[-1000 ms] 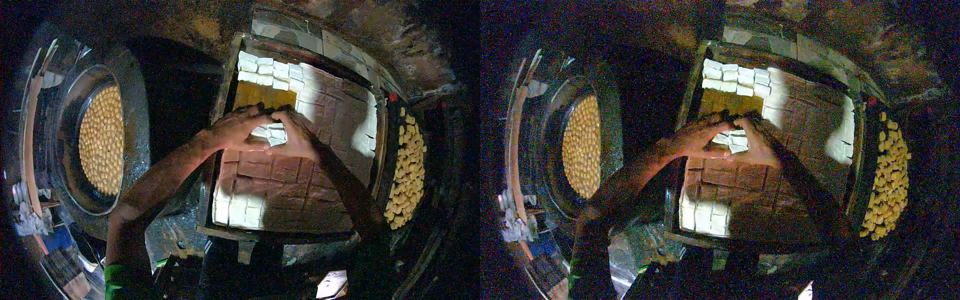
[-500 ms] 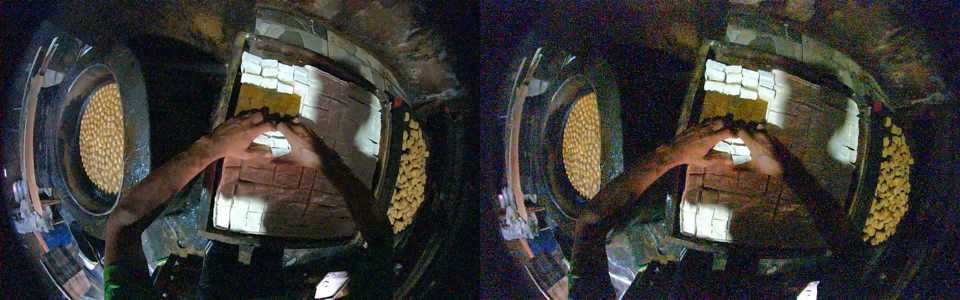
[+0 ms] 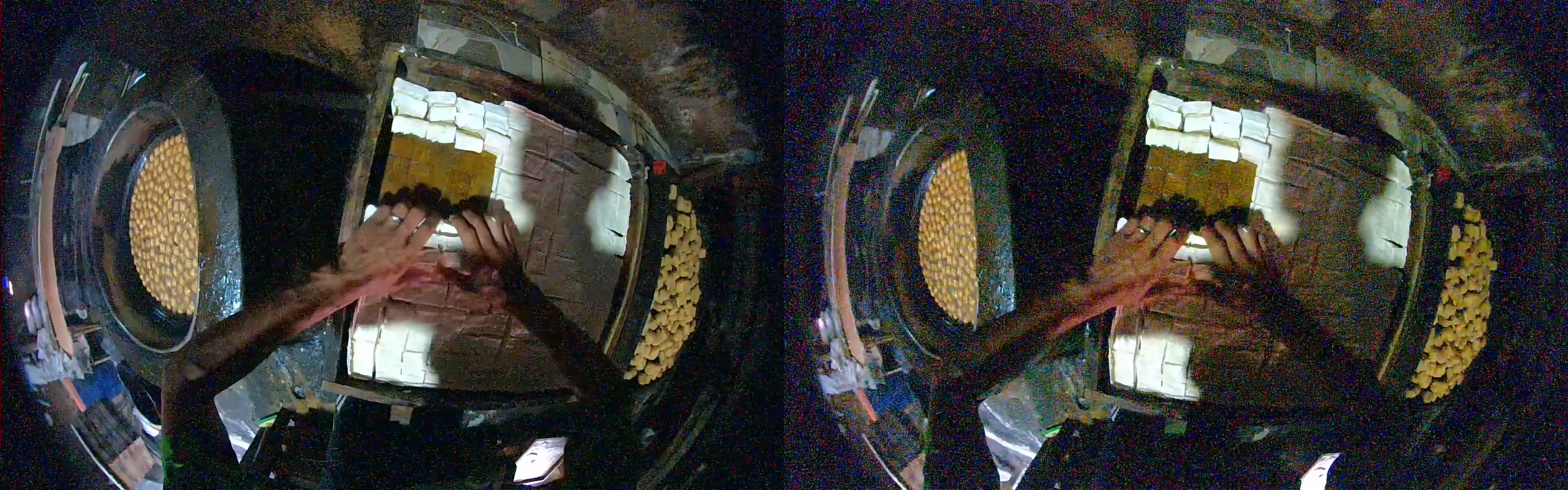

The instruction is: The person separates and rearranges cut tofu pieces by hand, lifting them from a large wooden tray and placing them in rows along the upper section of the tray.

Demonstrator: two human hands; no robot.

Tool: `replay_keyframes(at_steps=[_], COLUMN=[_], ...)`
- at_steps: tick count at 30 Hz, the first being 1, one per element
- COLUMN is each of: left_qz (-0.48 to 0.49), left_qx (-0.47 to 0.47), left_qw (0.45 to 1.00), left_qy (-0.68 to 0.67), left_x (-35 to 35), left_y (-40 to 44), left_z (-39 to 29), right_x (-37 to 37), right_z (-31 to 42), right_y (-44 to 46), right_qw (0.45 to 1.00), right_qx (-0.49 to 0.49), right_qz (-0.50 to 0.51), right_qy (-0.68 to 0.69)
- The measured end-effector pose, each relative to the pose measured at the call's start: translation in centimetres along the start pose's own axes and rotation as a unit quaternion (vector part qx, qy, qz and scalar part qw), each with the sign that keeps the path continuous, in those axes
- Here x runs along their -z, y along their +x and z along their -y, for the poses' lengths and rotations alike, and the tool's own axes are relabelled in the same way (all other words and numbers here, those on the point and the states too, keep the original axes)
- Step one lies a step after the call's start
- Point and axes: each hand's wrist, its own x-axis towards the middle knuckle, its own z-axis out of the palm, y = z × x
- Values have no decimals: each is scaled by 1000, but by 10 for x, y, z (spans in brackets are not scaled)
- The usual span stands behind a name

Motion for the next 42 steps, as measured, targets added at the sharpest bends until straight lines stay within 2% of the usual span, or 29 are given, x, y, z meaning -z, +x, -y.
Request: replay_keyframes(at_steps=[2, 4, 6, 8, 11, 13, 14, 15, 17, 18, 20, 24, 26, 30, 32, 38, 42], left_qz=[-11, -21, -11, 11, 42, -27, -69, -113, -74, -61, -30, -1, 11, 49, 49, 49, 93], left_qx=[-3, -6, -12, -2, 35, 52, 36, 22, 25, 4, -29, 12, 21, 32, 52, 52, 79], left_qw=[1000, 1000, 998, 997, 992, 994, 993, 990, 996, 998, 999, 998, 1000, 997, 993, 991, 990], left_qy=[9, 15, -53, -82, -115, -94, -85, -76, -39, -23, -7, -63, 9, 48, 90, 112, 69], left_x=[-4, -4, -2, -8, 0, 8, 9, 13, 13, 6, 0, -1, 3, 14, 18, 18, 19], left_y=[7, 14, 18, 20, 27, 36, 44, 52, 63, 64, 69, 56, 50, 47, 44, 33, 38], left_z=[8, 12, 18, 23, 31, 35, 41, 46, 52, 54, 61, 64, 65, 57, 55, 69, 72], right_x=[-2, 8, 10, -7, -41, -4, 9, 7, 18, 17, 11, 9, 11, -1, -1, 4, 15], right_z=[-1, -4, -15, -36, -55, -38, -42, -44, -54, -53, -53, -55, -53, -54, -53, -54, -40], right_y=[2, 12, 17, 18, 21, 40, 50, 59, 77, 77, 80, 79, 81, 77, 73, 74, 79], right_qw=[999, 997, 981, 963, 926, 944, 962, 950, 990, 990, 995, 994, 996, 995, 995, 995, 1000], right_qx=[12, -29, -51, -58, -143, -111, -81, -75, 13, 13, -17, -30, -15, -44, -50, -30, 3], right_qz=[-34, 57, 130, 169, 248, 85, 60, 14, -40, -41, 63, 54, 47, 53, 21, 65, 15], right_qy=[-14, 43, 133, 203, 245, 301, 255, 303, 136, 135, 73, 89, 69, 73, 85, 67, -2])
